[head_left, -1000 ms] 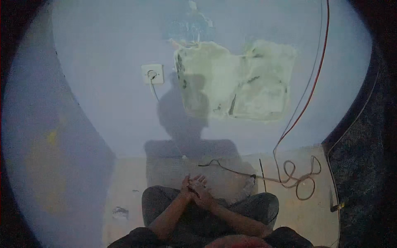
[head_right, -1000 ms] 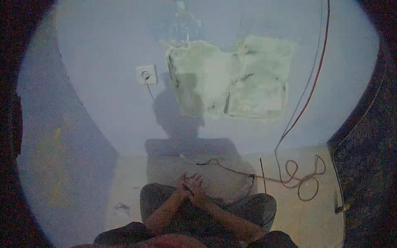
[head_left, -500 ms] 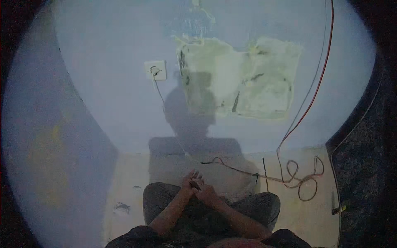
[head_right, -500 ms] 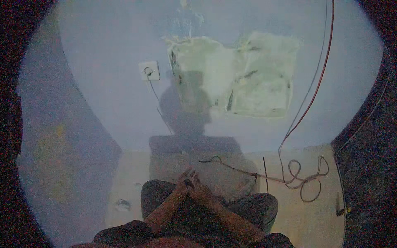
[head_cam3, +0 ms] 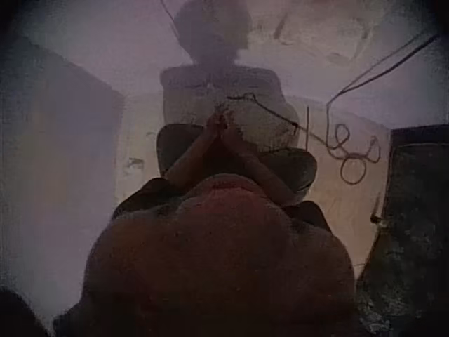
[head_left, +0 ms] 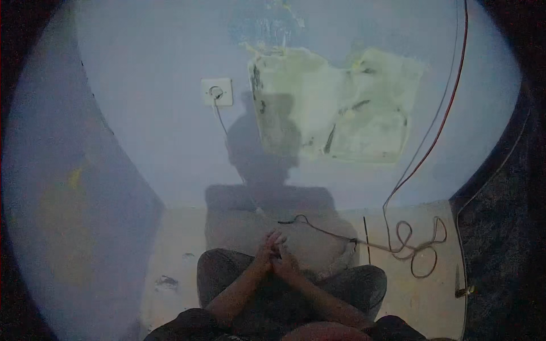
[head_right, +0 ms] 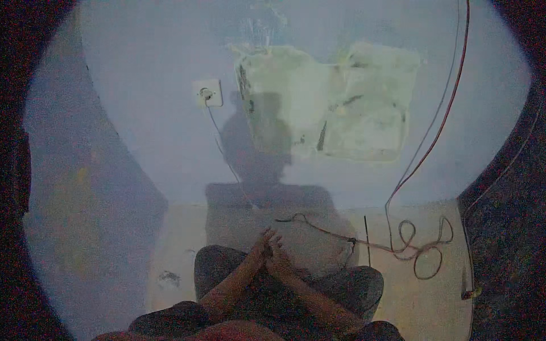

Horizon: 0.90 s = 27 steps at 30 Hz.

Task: The person sands a patched area on a wall by hand using a piece of sandpaper, moving their hand in circular and side-to-side motions across the surface.

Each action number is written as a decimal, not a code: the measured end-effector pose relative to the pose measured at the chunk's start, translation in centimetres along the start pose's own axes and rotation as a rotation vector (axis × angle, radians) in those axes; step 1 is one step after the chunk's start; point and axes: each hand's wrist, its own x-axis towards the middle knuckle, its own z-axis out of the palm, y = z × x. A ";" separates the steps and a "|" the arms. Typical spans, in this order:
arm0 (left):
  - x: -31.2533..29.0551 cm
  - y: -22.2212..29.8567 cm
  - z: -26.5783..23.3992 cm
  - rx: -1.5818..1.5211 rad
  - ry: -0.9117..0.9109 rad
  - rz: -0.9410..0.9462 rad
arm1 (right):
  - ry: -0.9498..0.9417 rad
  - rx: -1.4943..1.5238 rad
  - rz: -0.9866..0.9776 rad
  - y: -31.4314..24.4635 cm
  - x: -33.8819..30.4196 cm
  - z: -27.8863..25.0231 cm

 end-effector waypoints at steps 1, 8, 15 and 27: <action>-0.1 0.0 0.2 0.015 0.013 0.006 | 0.008 -0.002 0.002 0.1 0.0 0.1; 1.3 1.9 0.0 -0.365 0.173 -0.105 | 0.354 -0.306 -0.204 7.9 5.6 -4.4; 1.9 -0.4 -2.5 -0.449 0.058 -0.315 | 0.037 -0.411 -0.241 3.5 0.5 0.0; 2.3 -1.9 -3.7 -0.443 0.156 -0.189 | 0.117 -0.430 -0.306 3.6 0.9 -2.4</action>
